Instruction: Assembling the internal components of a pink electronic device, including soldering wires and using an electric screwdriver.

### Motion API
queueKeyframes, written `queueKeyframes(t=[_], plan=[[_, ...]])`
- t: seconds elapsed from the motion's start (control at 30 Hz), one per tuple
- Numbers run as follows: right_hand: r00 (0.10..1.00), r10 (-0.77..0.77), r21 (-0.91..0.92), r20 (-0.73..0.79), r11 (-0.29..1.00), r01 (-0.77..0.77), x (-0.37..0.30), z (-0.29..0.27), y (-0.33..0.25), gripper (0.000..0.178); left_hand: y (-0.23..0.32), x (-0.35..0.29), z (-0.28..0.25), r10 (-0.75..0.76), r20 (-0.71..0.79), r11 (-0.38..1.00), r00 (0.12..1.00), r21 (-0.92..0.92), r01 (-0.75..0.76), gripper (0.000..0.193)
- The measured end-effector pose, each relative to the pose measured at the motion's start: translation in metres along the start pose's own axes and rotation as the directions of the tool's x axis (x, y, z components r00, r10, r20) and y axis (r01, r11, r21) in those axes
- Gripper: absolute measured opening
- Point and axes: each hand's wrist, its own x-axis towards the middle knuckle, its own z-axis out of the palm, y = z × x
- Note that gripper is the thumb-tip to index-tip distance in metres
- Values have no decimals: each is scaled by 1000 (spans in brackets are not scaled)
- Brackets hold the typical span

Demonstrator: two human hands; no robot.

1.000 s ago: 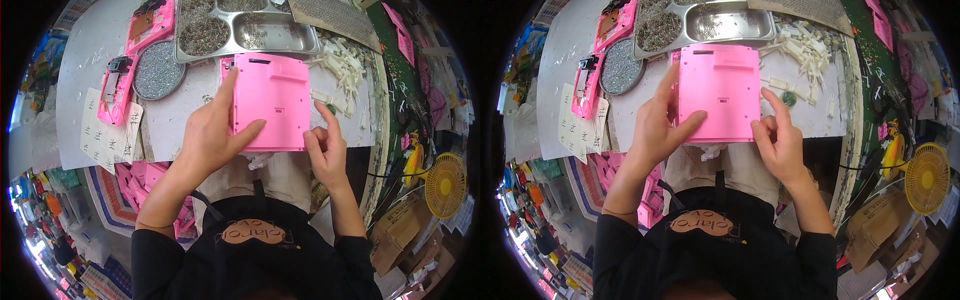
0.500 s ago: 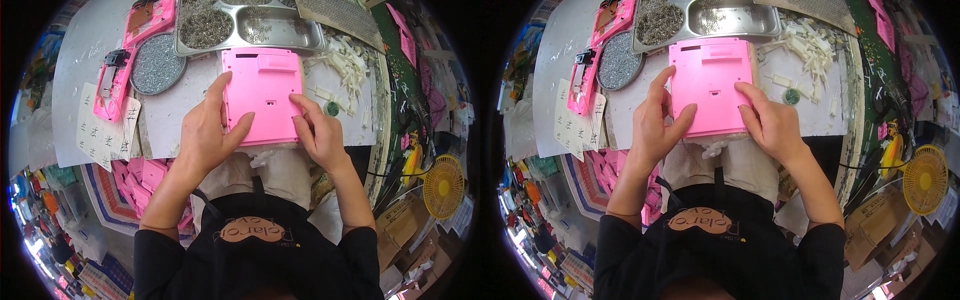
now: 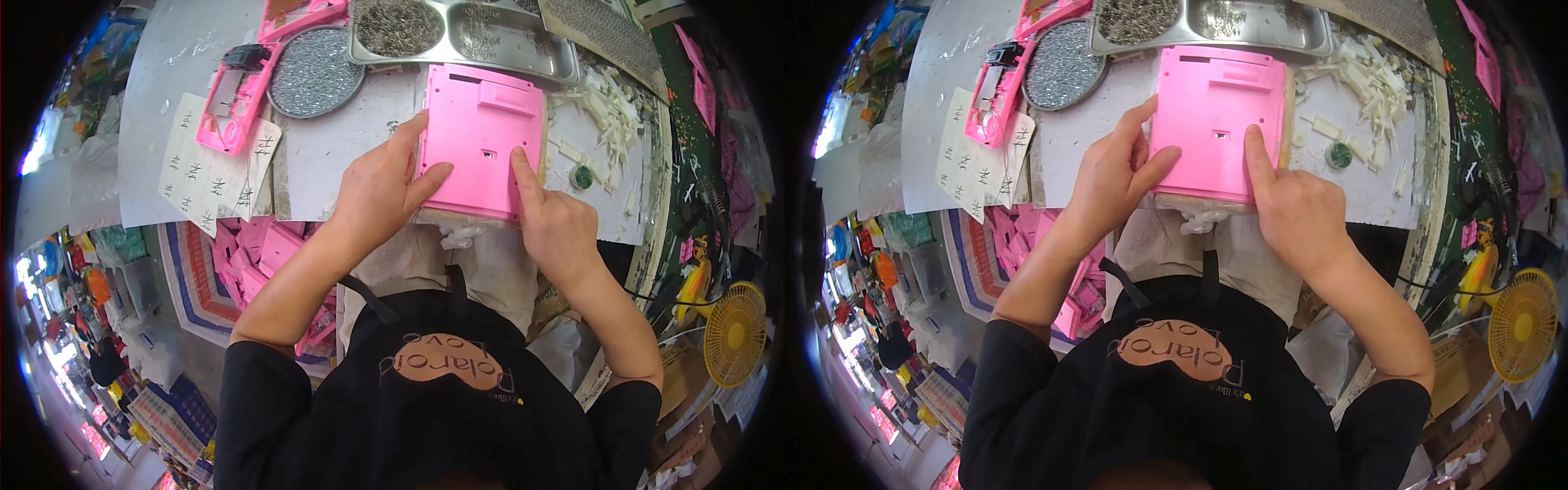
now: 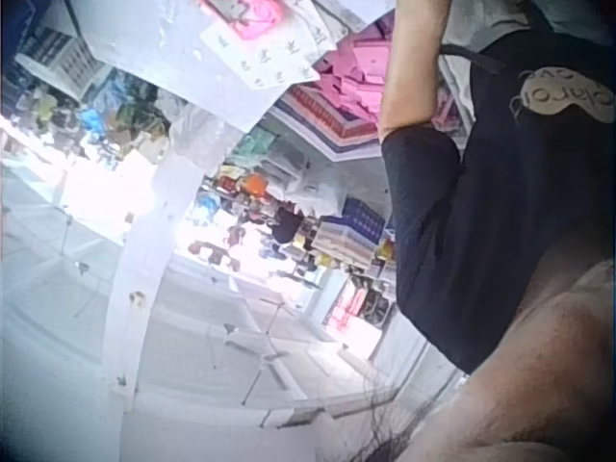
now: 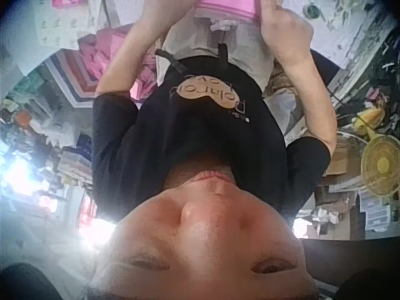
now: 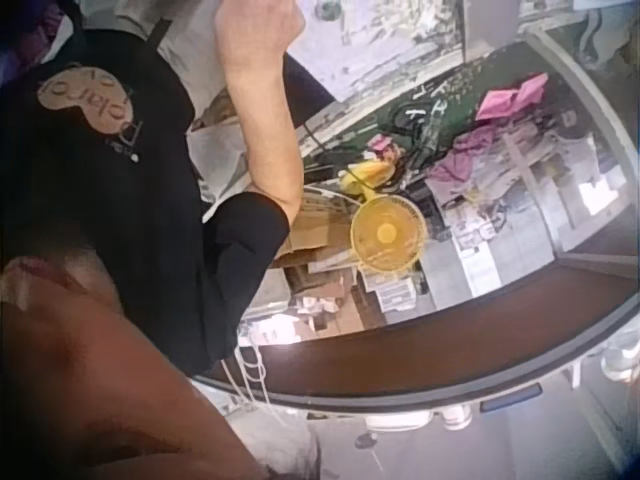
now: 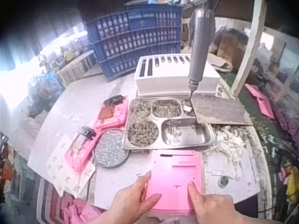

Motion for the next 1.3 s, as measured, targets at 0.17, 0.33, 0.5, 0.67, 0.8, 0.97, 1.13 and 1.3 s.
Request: queueKeyframes(t=[0.17, 0.33, 0.5, 0.67, 0.8, 0.97, 1.13, 1.3], plan=[[989, -113, -127, 98, 984, 125, 14, -20, 5, 55, -44, 34, -62, 158, -18, 978, 987, -133, -159, 27], [922, -175, -153, 345, 959, 239, 62, -59, 3, 24, -79, 60, -97, 209, -321, 743, 923, 666, 63, 16], [859, -420, 159, -293, 864, 477, 192, -14, -30, 10, -87, 65, -89, 260, -377, 790, 889, 613, 29, 12], [796, -535, -186, -284, 845, 501, 274, 43, -67, 12, -89, 59, -94, 249, -495, 920, 832, 389, -43, 12], [841, -507, -53, -189, 861, 507, 282, 33, -74, 15, -84, 45, -98, 61, -499, 987, 864, 156, 21, 13], [837, -425, -46, -344, 898, 437, 298, 41, -64, 16, -72, 55, -85, -39, -468, 998, 883, 16, 53, 17], [882, -234, 394, -410, 826, 403, 229, -25, 0, 17, -45, 54, -51, -8, -400, 946, 916, -300, -122, 23], [940, 203, 697, -274, 715, 49, 131, -15, 71, 15, -19, 73, -18, 72, -345, 953, 936, -253, -167, 17]])
